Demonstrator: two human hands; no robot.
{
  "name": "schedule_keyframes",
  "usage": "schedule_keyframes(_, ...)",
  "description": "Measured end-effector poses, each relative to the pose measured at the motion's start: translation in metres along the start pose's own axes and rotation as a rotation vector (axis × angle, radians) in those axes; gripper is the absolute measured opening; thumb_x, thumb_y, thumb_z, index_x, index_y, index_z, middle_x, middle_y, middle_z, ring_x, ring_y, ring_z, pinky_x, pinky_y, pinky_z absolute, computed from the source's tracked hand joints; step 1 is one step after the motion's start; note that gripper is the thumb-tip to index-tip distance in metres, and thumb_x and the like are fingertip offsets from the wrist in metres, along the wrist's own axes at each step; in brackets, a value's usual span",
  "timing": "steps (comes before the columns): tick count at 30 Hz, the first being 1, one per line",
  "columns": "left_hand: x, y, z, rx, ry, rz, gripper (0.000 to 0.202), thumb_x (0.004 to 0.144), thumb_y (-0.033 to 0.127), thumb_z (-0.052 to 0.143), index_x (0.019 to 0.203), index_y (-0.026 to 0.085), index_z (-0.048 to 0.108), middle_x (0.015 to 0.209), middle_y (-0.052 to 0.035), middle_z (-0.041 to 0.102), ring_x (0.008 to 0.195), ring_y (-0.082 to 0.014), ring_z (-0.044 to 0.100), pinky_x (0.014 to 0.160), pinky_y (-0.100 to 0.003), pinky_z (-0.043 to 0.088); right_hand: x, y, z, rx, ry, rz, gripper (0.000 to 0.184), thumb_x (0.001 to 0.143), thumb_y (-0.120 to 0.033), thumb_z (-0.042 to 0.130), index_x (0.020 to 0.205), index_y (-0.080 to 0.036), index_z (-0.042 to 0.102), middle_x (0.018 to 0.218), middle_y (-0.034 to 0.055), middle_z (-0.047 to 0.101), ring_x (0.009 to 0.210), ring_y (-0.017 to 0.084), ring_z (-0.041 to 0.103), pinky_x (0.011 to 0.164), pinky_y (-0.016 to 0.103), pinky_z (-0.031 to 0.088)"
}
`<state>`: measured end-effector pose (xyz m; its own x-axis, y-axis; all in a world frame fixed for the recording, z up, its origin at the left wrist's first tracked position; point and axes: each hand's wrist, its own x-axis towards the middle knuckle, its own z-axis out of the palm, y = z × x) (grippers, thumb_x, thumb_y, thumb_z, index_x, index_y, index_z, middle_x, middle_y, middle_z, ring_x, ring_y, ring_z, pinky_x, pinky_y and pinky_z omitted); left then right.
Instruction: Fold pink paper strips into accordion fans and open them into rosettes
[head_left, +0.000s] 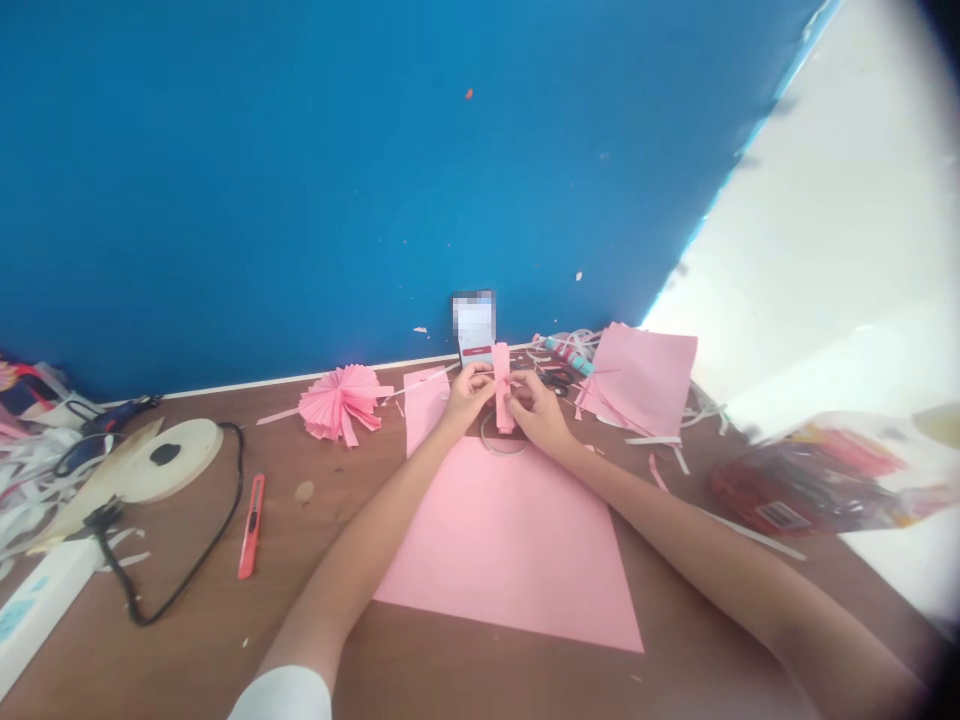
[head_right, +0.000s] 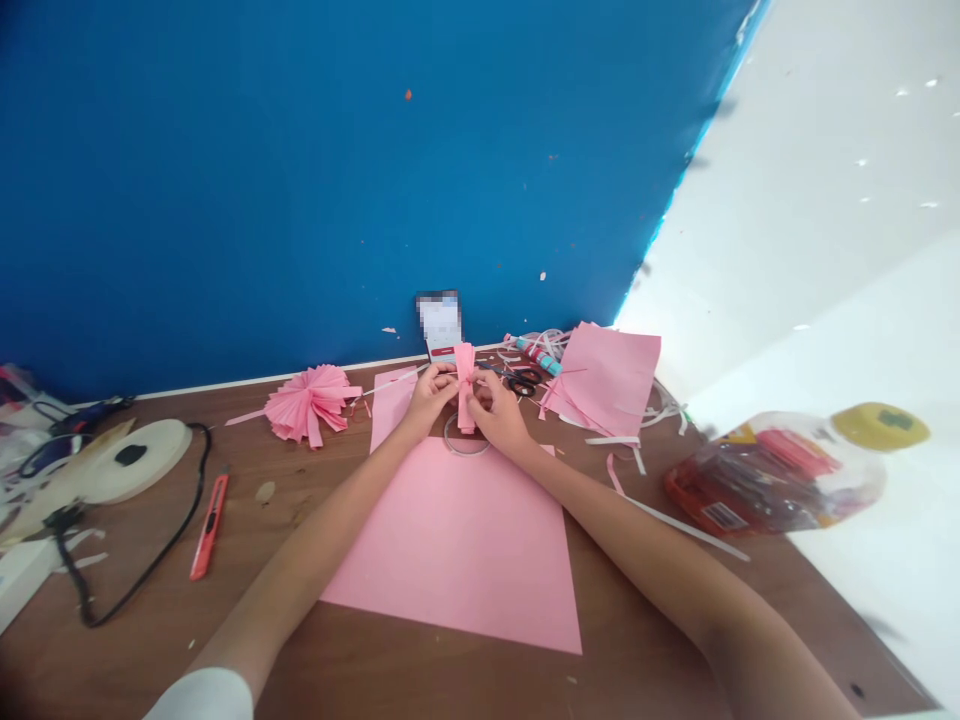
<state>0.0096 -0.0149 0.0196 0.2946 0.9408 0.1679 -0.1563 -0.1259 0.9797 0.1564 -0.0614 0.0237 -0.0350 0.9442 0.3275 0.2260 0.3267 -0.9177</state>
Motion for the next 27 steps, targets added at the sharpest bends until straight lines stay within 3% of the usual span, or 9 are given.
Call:
schedule_keyframes(7,0.0008,0.0002,-0.0019,0.028,0.032,0.006,0.032,0.071,0.024,0.067,0.097,0.019,0.049,0.068,0.0033,0.058,0.060,-0.0091,0.054,0.064,-0.023,0.043,0.0010,0.0002,-0.0005,-0.042,-0.039,-0.007,0.020,0.084,-0.031,0.048,0.102,-0.023,0.052,0.065,-0.0035,0.059,0.057,0.014,0.056,0.057,0.025,0.043)
schedule_keyframes(15,0.0002,-0.0018,-0.0013,0.062,0.040,0.046,0.025,0.076,0.028,0.064,0.093,0.019,0.048,0.067,0.0025,0.057,0.060,-0.0094,0.053,0.061,-0.021,0.041,0.0023,0.0076,-0.0013,-0.090,-0.064,-0.031,0.020,0.083,-0.021,0.044,0.101,-0.020,0.052,0.068,-0.0030,0.059,0.057,0.013,0.054,0.057,0.024,0.041)
schedule_keyframes(27,-0.0038,0.0044,0.0006,-0.033,-0.001,0.046,0.036,0.069,0.018,0.065,0.099,0.020,0.046,0.086,-0.0023,0.064,0.076,-0.0138,0.061,0.069,-0.026,0.046,0.0000,0.0004,-0.0013,-0.123,-0.116,-0.054,0.018,0.083,-0.022,0.043,0.096,-0.019,0.056,0.068,-0.0025,0.057,0.057,0.012,0.050,0.057,0.024,0.039)
